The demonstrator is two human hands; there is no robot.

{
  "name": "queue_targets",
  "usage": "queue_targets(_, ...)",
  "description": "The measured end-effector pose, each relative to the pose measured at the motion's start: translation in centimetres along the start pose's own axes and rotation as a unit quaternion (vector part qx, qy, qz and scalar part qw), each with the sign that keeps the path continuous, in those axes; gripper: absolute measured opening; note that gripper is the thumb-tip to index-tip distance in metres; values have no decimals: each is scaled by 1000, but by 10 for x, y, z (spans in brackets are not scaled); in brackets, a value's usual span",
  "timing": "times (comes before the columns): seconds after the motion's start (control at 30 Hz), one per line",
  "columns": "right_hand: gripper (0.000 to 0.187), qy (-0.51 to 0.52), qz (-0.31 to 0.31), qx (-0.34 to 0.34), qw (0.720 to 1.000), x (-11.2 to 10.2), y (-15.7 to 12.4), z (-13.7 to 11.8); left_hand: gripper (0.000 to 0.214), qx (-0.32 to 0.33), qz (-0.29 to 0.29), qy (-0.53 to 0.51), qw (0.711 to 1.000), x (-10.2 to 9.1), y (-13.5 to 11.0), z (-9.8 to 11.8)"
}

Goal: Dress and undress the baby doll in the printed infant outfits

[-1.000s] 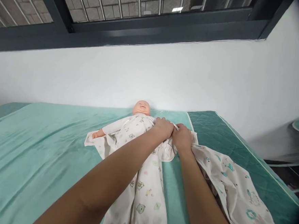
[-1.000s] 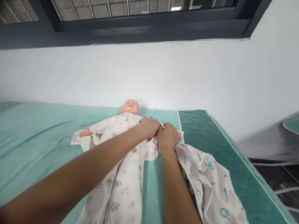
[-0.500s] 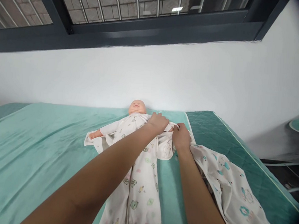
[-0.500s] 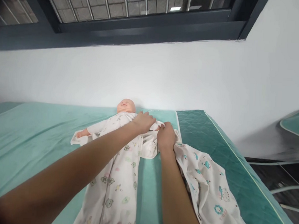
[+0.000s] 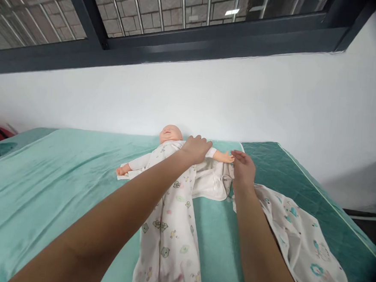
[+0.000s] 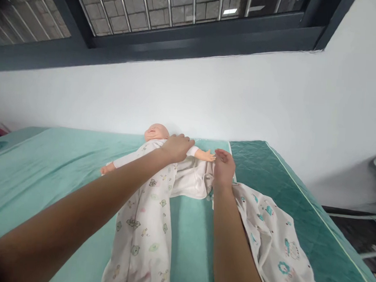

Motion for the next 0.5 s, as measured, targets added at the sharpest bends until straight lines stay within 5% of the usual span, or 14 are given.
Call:
queue_targets(0.17,45,73,188,-98,974,-36,-38,-47,33,8,-22,-50,998,18,10,31)
queue_targets(0.27,35,34,71,-161,984,3,-64,-83,32,14,-50,-69,996,20,5,36)
queue_targets(0.37,34,89,-78,-145,982,50,-83,-87,26,-3,-45,-91,995,13,-22,14)
queue_targets(0.5,38,91,-195,-113,970,92,-96,-72,29,-124,112,-231,959,-2,-87,-54)
Point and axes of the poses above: each hand's wrist, its own y-axis towards the middle knuckle, its own x-axis out of the palm, z = x × y, the point moved 10 cm from there along y, towards the middle knuckle, and after that the axes turned 4 degrees about x, right-handed, at the moved point
